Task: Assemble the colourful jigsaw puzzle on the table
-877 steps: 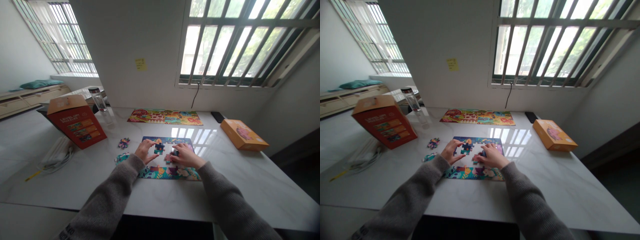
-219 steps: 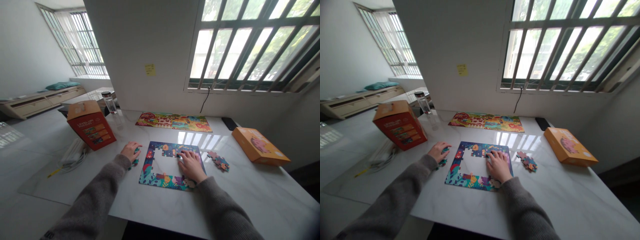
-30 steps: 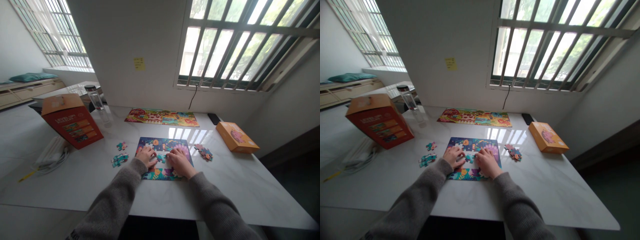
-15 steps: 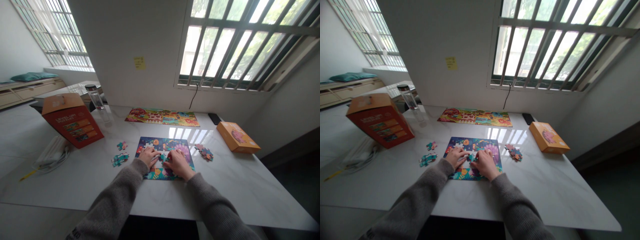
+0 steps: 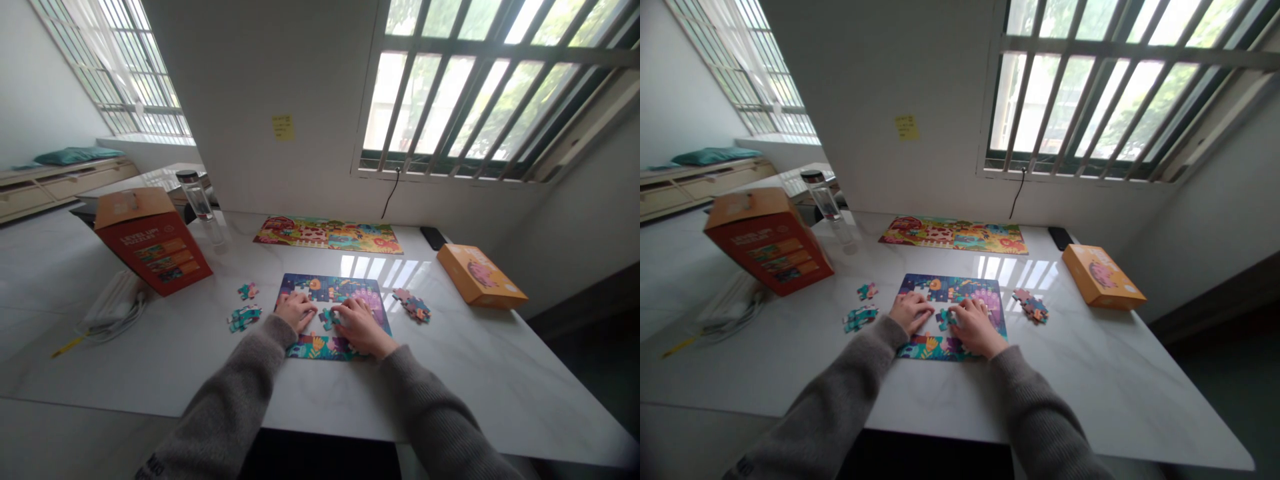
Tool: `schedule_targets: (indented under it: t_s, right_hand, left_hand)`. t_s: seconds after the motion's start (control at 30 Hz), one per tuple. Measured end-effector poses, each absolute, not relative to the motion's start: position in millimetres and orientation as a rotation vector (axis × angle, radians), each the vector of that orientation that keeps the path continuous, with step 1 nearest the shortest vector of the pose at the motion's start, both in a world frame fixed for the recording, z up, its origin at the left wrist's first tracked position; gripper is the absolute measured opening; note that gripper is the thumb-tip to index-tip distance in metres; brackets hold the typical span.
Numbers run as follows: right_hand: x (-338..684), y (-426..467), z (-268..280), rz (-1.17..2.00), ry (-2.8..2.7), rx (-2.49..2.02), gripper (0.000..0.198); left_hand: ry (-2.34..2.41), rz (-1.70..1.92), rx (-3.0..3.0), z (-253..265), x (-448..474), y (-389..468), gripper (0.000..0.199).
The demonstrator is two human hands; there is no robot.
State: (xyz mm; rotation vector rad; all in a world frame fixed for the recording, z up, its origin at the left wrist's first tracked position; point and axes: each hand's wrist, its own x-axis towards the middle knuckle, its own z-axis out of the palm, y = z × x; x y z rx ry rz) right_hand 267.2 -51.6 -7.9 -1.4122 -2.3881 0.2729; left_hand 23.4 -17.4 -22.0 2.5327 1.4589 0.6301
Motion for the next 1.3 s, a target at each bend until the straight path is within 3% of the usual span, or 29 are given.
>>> schedule_targets:
  t_s: [0.17,0.33,0.9,1.3]
  right_hand:
    - [263,-48,-7,0.301,-2.415,-1.406,0.048]
    - [261,-46,-7,0.285,-2.403,-1.476,0.036]
    - [273,-47,-10,0.201,-2.309,-1.541,0.037]
    - [297,-49,-12,0.225,-2.173,-1.436,0.025]
  left_hand:
    - [1.44,0.608,2.535,-23,28,-20,0.019]
    - [1.414,0.58,2.545,-20,27,-21,0.021]
    - [1.49,0.654,2.508,-19,23,-20,0.024]
    - [1.886,1.311,2.154,-19,-88,-14,0.019]
